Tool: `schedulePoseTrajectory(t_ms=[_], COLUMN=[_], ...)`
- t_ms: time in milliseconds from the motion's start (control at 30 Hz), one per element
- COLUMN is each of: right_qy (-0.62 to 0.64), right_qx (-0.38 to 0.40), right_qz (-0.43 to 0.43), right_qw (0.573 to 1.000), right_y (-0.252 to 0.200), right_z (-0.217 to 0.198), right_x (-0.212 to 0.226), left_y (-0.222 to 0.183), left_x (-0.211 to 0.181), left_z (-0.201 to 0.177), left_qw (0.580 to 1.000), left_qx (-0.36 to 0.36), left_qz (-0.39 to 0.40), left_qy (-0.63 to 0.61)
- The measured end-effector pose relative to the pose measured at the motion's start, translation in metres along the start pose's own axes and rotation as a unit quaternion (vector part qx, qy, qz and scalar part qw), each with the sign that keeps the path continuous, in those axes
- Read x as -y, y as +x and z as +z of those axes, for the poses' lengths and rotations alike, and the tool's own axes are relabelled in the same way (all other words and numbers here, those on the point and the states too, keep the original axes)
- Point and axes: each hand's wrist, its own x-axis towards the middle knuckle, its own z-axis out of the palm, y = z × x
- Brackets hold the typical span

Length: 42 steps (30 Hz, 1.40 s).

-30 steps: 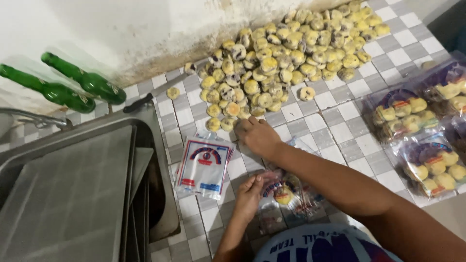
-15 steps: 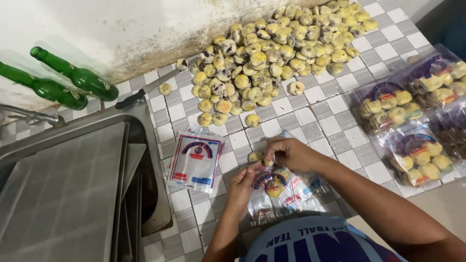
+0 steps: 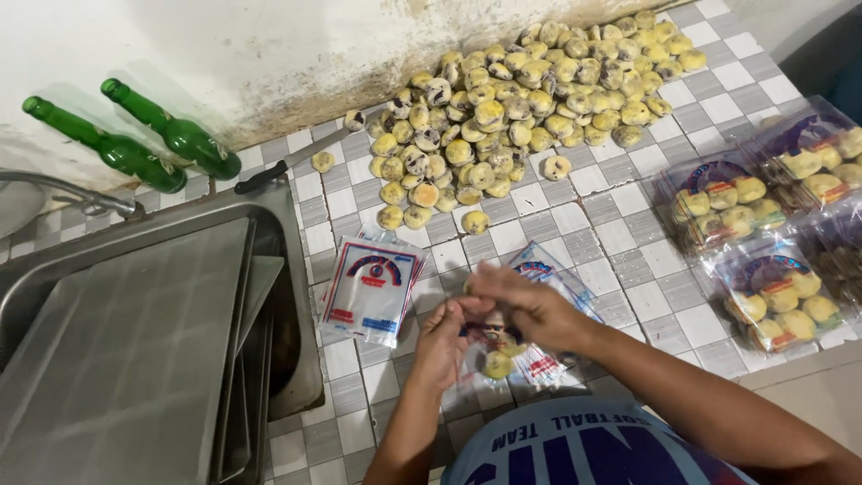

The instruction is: The person is manually packaging small yellow pastries from a large pile into individual plastic bags at a packaging station.

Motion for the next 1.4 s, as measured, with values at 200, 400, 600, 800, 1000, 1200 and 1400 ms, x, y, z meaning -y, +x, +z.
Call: schedulePoseTrajectory(t_ms=[200,400,600,800,1000,1200,1400], right_qy=[0.252,0.119,0.114,0.149,0.134,0.029,-0.099], right_qx=[0.007,0.033,0.031,0.066,0.019,-0.011,0.072], right_qz=[0.104,0.156,0.153,0.219,0.23,0.281,0.208], right_qw=[0.962,0.98,0.981,0.962,0.964,0.959,0.971], right_y=[-0.016,-0.021,-0.025,-0.029,-0.026,-0.028,-0.031], right_z=[-0.032,-0.015,-0.025,-0.015,-0.012,-0.029,-0.036], right_x=[-0.004,0.008,-0.018,0.007,0.022,0.023,0.036], left_y=[0.006,0.005,-0.024,-0.026,-0.06,-0.043,-0.048], left_x=[-0.017,-0.03,-0.018,-0.016,-0.044,0.0,-0.014], left_z=[0.007,0.032,0.047,0.054,0.063,0.03,0.055], left_qw=[0.99,0.973,0.993,0.991,0.988,0.985,0.981], left_qx=[0.094,0.13,0.049,0.062,0.088,0.022,0.011], left_qz=[0.068,0.098,0.093,0.108,0.099,0.006,0.044], left_qy=[-0.075,-0.164,-0.045,-0.049,0.075,0.172,0.188])
